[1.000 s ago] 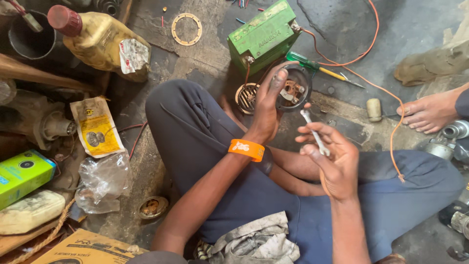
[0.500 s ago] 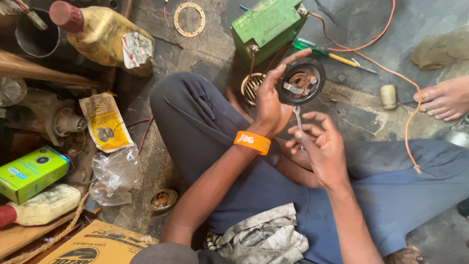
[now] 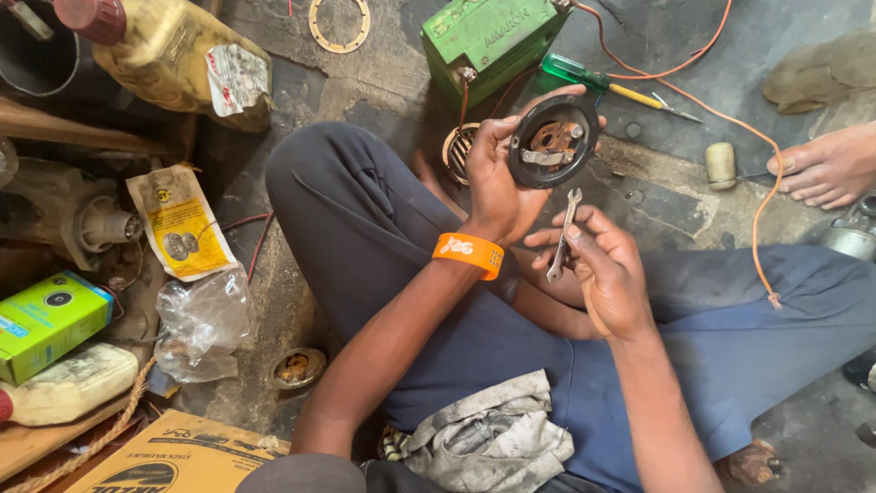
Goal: The person sits on the floor and repairs a small circular electronic component, likely a speaker. They use a screwdriver to adjust internal parts, connect wires to a green battery for testing, and use a wrench to tighten screws on the component.
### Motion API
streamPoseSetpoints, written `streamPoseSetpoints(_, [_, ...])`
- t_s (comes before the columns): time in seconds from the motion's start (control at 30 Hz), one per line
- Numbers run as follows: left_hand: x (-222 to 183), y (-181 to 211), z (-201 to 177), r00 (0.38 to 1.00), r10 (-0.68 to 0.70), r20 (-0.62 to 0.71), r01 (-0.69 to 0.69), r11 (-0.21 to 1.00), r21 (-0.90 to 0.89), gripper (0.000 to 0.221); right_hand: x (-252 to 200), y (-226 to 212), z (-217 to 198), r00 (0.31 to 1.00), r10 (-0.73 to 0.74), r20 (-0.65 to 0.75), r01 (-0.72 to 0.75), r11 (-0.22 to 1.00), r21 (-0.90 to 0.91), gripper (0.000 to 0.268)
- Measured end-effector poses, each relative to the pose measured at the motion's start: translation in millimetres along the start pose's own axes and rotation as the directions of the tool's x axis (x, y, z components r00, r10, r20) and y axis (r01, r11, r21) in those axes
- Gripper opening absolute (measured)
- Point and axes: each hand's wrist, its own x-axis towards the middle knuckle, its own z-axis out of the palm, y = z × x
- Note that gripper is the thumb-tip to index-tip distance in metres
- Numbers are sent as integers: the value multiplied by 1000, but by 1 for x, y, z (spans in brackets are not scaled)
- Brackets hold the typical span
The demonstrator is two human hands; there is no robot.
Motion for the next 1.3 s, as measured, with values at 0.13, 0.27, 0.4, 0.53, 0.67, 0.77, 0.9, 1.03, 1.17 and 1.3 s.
streamPoseSetpoints(0.13, [1,-3,1,997,-35,-62,33,999,-38,55,0,3,-3,1000,23,-8,-21,991,129,18])
streamPoseSetpoints(0.27, [-2,-11,2,987,-60,-149,56,998,-32,50,0,5,-6,998,-41,-43,47,990,134,13])
streamPoseSetpoints(0.4, [-3,-16,2,976,-64,-207,62,998,-15,49,-3,0,-7,969,-216,-120,209,976,-68,14])
streamPoseSetpoints(0.53, [-3,-15,1,982,-16,-186,19,1000,12,52,-9,-10,-6,947,-308,-94,290,943,-167,25])
streamPoseSetpoints(0.67, [0,-13,3,972,21,-233,-16,1000,27,52,-11,-14,-3,953,-303,6,303,953,9,31])
streamPoseSetpoints(0.77, [0,-12,4,961,2,-278,5,1000,26,56,-12,-9,-3,955,-297,1,296,953,66,28])
streamPoseSetpoints(0.9, [0,-10,5,965,-18,-261,23,1000,17,58,-10,-2,-3,959,-266,-103,254,961,-111,19])
streamPoseSetpoints(1.03, [0,-10,4,965,-13,-263,16,1000,6,55,-7,-4,-3,971,-218,-98,202,968,-151,29])
streamPoseSetpoints(1.17, [1,-13,2,983,23,-180,-20,1000,23,55,-6,-9,-3,999,-26,-27,28,996,87,35])
streamPoseSetpoints(1.3, [1,-13,2,990,23,-139,-23,1000,8,58,-8,-8,-3,999,-30,21,24,963,267,29])
